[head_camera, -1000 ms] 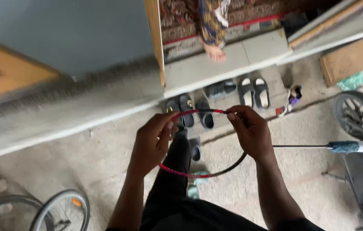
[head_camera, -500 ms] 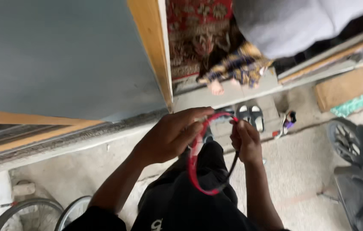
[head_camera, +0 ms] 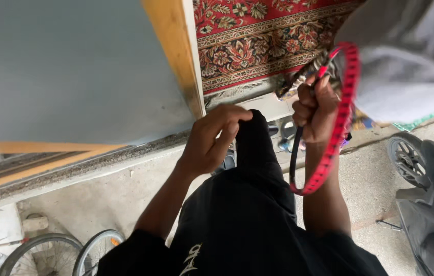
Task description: The person sits on the floor and applies a red grip tape to the frame of a badminton racket. They then retrieve a black rectangular object from a nearby room and use it to press the tape onto the racket frame before returning to the initial area.
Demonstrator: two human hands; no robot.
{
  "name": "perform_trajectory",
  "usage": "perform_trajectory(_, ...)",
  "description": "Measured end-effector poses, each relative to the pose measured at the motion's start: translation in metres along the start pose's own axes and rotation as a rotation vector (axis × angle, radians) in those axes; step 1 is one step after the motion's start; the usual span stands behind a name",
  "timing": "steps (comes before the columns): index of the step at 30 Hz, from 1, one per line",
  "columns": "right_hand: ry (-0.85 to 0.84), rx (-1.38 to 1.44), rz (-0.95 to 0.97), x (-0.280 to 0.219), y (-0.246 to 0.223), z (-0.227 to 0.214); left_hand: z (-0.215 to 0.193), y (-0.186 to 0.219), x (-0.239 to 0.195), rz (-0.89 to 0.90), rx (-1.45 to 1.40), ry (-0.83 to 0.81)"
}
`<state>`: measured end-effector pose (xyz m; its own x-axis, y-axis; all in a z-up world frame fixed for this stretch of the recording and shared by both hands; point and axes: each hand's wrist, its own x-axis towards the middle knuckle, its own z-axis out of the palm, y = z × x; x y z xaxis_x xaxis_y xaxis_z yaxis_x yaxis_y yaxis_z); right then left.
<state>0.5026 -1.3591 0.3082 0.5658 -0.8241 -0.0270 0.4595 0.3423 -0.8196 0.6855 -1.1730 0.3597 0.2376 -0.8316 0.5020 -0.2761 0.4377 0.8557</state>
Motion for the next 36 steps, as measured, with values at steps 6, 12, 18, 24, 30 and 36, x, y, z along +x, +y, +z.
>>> perform_trajectory(6, -0.078, 0.064, 0.072, 0.088, 0.005, -0.004, 0.013, -0.029, -0.009, -0.268, -0.051, 0.003)
perform_trajectory(12, -0.162, -0.075, 0.049, 0.217, 0.044, -0.023, 0.041, -0.101, 0.024, -0.575, -0.009, 0.219)
perform_trajectory(18, -0.279, -0.728, -0.257, 0.359, 0.0, -0.008, 0.083, -0.24, 0.046, -0.888, -0.523, 0.945)
perform_trajectory(24, -0.365, -0.919, -0.083, 0.459, -0.061, 0.017, 0.069, -0.257, 0.103, -0.927, -0.575, 1.463)
perform_trajectory(30, -0.455, -1.108, -0.1, 0.511, -0.153, 0.093, -0.011, -0.143, 0.313, -0.327, -0.296, 1.454)
perform_trajectory(36, -0.62, -0.991, -0.179, 0.561, -0.185, 0.197, -0.113, -0.065, 0.438, -0.363, 0.161, 1.377)
